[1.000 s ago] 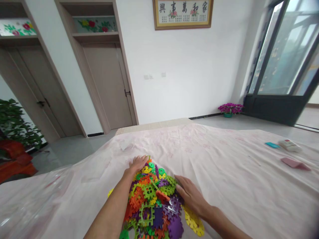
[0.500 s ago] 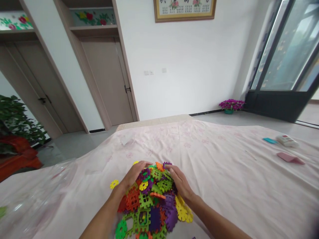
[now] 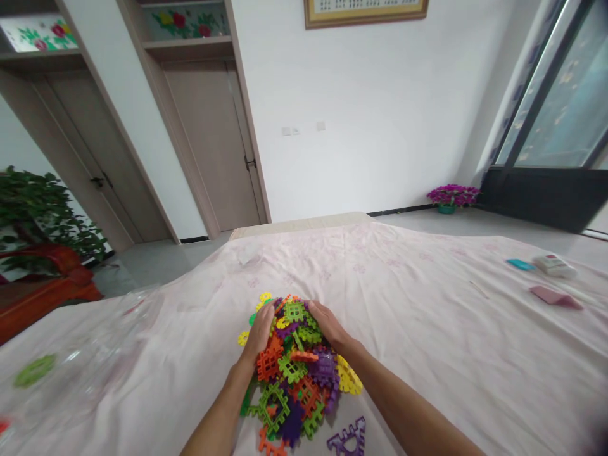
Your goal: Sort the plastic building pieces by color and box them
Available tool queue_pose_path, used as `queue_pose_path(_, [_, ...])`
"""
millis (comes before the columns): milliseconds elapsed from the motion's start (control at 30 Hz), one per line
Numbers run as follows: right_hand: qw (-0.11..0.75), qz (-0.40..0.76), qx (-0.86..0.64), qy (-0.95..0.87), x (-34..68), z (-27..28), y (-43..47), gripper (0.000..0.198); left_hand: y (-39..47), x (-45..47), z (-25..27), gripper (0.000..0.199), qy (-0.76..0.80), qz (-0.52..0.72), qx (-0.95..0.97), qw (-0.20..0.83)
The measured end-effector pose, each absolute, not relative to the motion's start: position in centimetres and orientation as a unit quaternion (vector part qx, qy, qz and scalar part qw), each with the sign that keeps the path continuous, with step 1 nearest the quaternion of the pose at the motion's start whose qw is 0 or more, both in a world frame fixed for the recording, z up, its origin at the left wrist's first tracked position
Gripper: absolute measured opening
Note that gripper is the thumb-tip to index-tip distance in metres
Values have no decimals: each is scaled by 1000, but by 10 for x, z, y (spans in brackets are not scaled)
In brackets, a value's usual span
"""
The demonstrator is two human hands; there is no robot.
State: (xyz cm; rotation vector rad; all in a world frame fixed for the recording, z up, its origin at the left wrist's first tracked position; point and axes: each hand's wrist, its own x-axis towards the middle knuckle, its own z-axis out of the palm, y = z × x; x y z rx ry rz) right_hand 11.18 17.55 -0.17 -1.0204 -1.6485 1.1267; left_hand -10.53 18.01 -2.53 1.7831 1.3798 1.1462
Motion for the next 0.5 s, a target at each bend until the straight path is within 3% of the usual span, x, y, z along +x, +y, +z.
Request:
queue_pose_path(100, [448, 515, -355, -638, 121, 15, 159, 64, 171, -87, -4, 59, 456, 464, 651, 391])
queue_pose_path(200, [455, 468, -418, -632, 150, 11, 145, 62, 150, -99, 10, 59, 466, 448, 651, 398])
queue_pose_path(400, [405, 343, -486, -695, 180, -36, 115, 63, 62, -127, 9, 57, 552, 320, 753, 161])
queue_pose_path(500, [400, 328, -474, -713, 161, -45, 107, 64, 15, -101, -2, 82, 502, 243, 830, 15])
